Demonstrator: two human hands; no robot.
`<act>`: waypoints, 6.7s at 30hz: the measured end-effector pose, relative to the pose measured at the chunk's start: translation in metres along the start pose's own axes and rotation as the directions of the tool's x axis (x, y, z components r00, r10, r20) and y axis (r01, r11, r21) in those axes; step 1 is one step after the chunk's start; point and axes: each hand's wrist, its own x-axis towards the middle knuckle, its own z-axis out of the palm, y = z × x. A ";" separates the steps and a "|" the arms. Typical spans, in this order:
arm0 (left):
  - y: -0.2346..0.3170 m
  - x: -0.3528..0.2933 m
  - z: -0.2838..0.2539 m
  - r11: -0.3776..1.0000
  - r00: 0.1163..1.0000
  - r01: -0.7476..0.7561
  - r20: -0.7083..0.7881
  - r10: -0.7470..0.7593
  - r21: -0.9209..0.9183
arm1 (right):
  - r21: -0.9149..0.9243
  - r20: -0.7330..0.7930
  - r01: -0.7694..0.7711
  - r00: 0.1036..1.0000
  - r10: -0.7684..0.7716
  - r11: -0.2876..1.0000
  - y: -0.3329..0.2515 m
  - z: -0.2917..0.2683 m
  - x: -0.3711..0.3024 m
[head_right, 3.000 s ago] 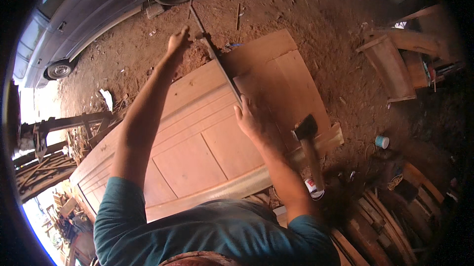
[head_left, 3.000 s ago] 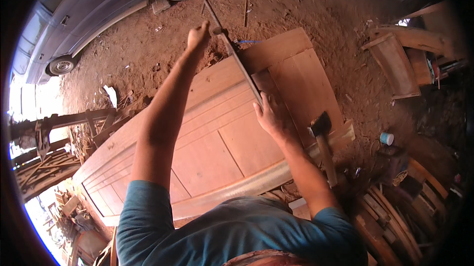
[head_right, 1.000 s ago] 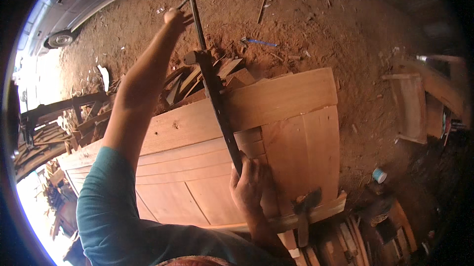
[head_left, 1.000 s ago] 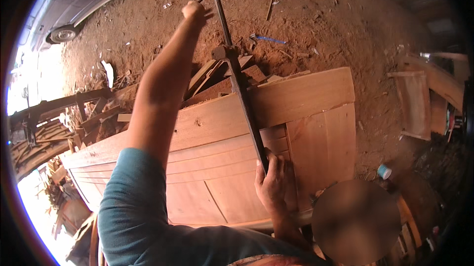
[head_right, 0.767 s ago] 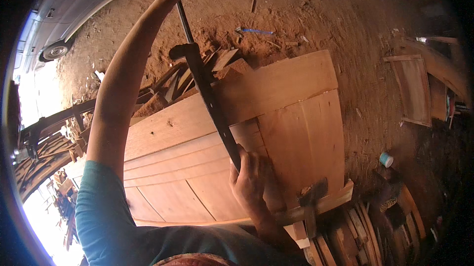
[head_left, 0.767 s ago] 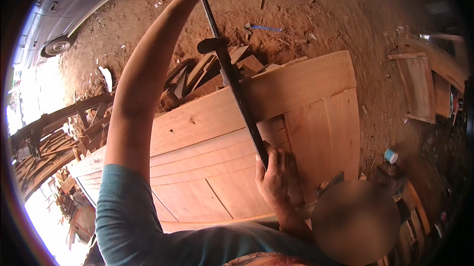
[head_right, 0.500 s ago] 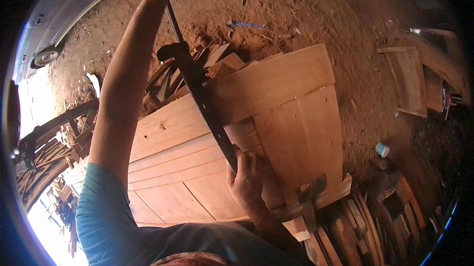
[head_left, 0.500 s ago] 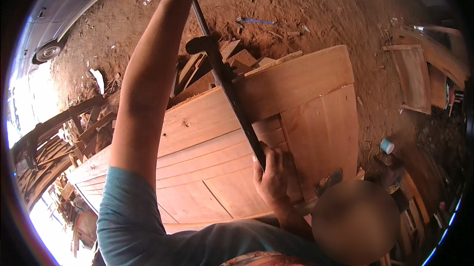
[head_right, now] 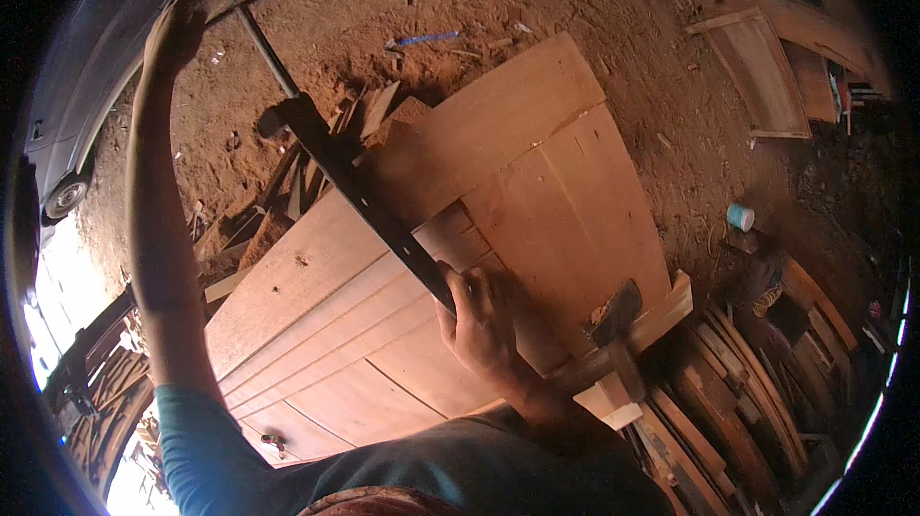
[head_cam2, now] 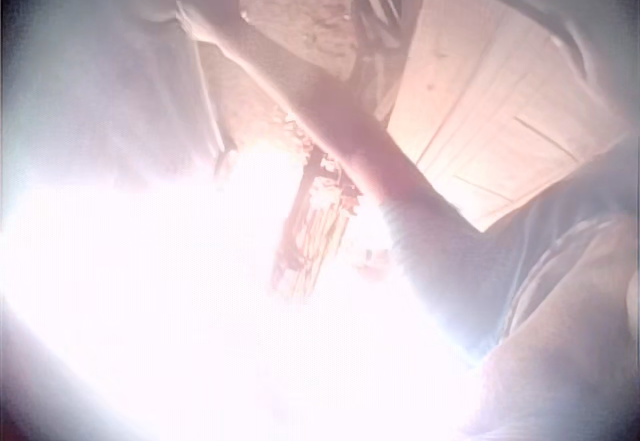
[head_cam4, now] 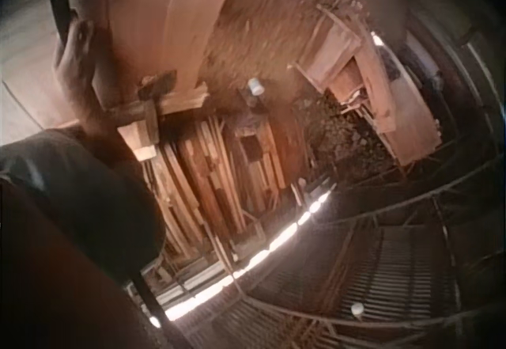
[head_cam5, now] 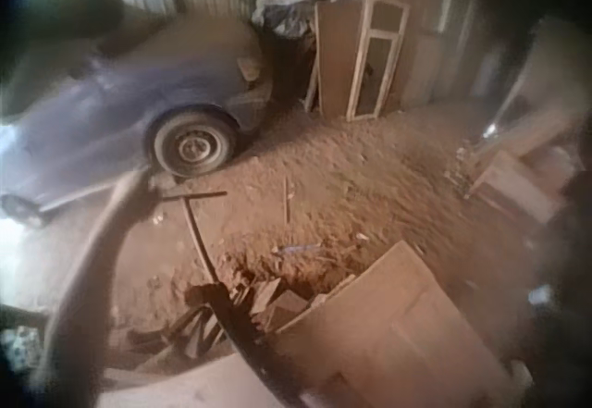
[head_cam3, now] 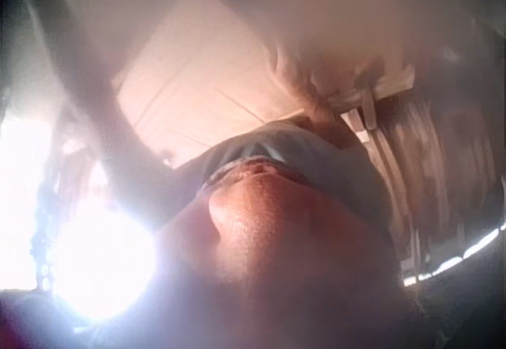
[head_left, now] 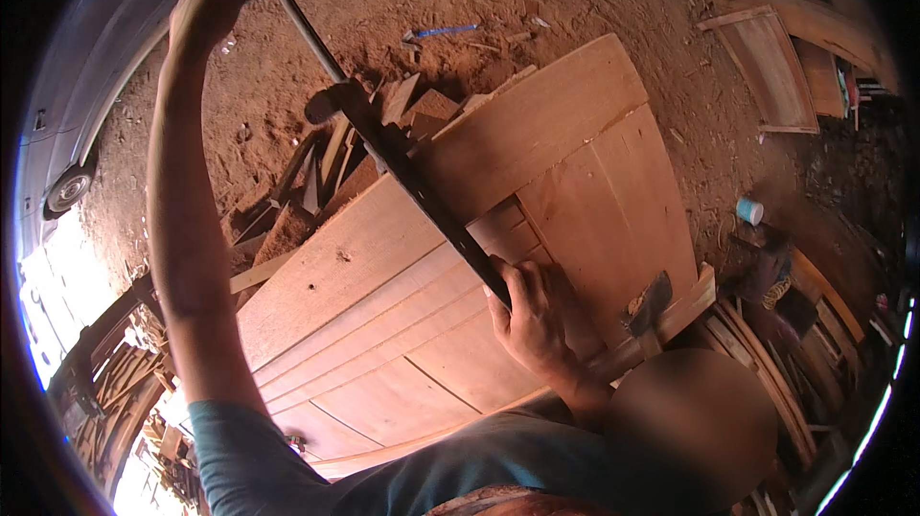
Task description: The person is assembling a wooden structure, possibly a door or panel, using a hammer and a metal strip. They position the metal strip on the wood, hammer it into place, and adjust the wood pieces to fit together.
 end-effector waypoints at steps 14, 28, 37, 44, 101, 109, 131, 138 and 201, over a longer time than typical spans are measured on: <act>0.032 0.005 0.081 -0.540 0.973 0.076 0.181 -0.144 -0.839 | 0.041 0.063 -0.037 0.997 0.034 0.998 0.003 -0.001 -0.001; -0.003 0.054 -0.038 0.568 0.622 0.574 0.765 0.165 -0.589 | 0.083 0.071 -0.082 0.995 0.076 0.993 0.004 -0.005 -0.005; 0.123 0.066 0.001 0.918 0.715 -0.004 0.643 -0.274 0.396 | 0.065 0.029 -0.052 0.998 0.050 0.997 0.013 0.003 -0.014; 0.078 0.040 0.031 0.874 0.891 0.184 0.299 -0.342 0.450 | 0.099 0.071 -0.038 0.997 0.031 0.994 0.015 -0.003 -0.009; 0.251 -0.291 -0.019 0.832 0.767 0.552 0.363 -0.529 0.047 | -0.101 0.555 -0.695 0.554 0.620 0.712 0.294 -0.323 -0.080; 0.251 -0.288 -0.015 0.840 0.787 0.542 0.350 -0.509 0.003 | 0.282 -0.024 -0.745 0.624 0.781 0.604 0.371 -0.466 -0.047; 0.252 -0.286 -0.021 0.830 0.748 0.554 0.397 -0.532 0.067 | -0.304 0.693 -0.566 0.422 0.585 0.767 0.292 -0.341 -0.099; 0.257 -0.295 -0.026 0.820 0.760 0.572 0.364 -0.538 0.016 | 0.090 0.459 -0.777 0.587 0.667 0.623 0.262 -0.351 -0.083; 0.256 -0.288 -0.024 0.818 0.766 0.575 0.360 -0.533 -0.012 | 0.163 0.129 -0.810 0.583 0.802 0.562 0.320 -0.437 -0.067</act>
